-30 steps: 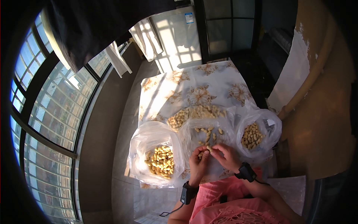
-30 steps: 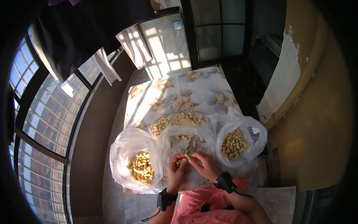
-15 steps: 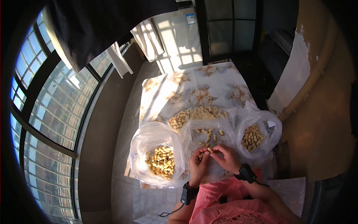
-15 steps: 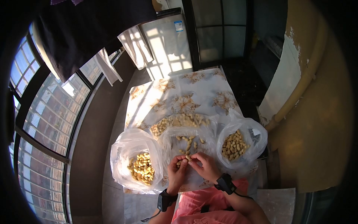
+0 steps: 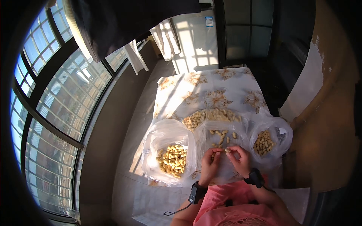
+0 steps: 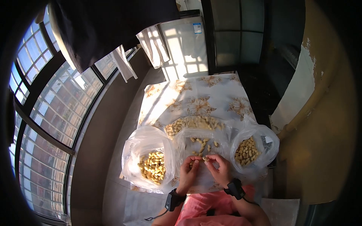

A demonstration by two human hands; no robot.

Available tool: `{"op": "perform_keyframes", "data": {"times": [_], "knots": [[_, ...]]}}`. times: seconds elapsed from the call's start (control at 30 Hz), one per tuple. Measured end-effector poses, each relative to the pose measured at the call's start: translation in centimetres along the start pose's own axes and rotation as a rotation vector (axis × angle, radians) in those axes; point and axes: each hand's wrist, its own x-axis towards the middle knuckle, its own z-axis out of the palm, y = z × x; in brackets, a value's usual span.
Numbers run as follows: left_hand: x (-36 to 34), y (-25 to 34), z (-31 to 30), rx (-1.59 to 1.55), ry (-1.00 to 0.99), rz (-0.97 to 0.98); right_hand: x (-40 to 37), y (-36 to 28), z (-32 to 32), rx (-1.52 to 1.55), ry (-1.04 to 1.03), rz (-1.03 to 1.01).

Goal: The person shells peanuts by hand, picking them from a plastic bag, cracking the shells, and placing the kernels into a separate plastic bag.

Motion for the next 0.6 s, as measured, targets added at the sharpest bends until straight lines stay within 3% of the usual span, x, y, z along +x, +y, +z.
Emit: {"op": "perform_keyframes", "data": {"times": [0.1,0.2,0.27,0.33,0.37,0.43,0.53,0.6], "knots": [[0.0,0.1,0.0,0.048,-0.046,-0.042,-0.4,-0.7,0.2,0.023,0.019,0.083],[0.1,-0.6,0.2,-0.023,-0.041,0.018,0.0,-4.1,1.0,0.001,0.075,-0.003],[0.0,-1.5,-0.2,-0.081,-0.060,-0.002,0.4,-6.2,2.3,-0.047,-0.069,-0.174],[0.0,-2.0,0.0,0.095,-0.042,0.302,0.9,-7.9,3.9,-0.085,-0.189,-0.332],[-0.2,-0.8,1.1,-0.483,-0.049,0.191,1.3,-7.8,5.1,-0.082,-0.253,-0.410],[0.0,-1.0,1.5,-0.417,-0.117,0.084,1.0,-8.5,7.5,-0.279,-0.282,-0.490],[0.1,-1.5,0.1,-0.107,-0.013,-0.154,1.4,-8.2,11.3,-0.108,-0.346,-0.558],[0.7,-2.7,0.1,-0.069,-0.031,-0.073,1.8,-7.3,13.4,-0.155,-0.387,-0.536]]}}
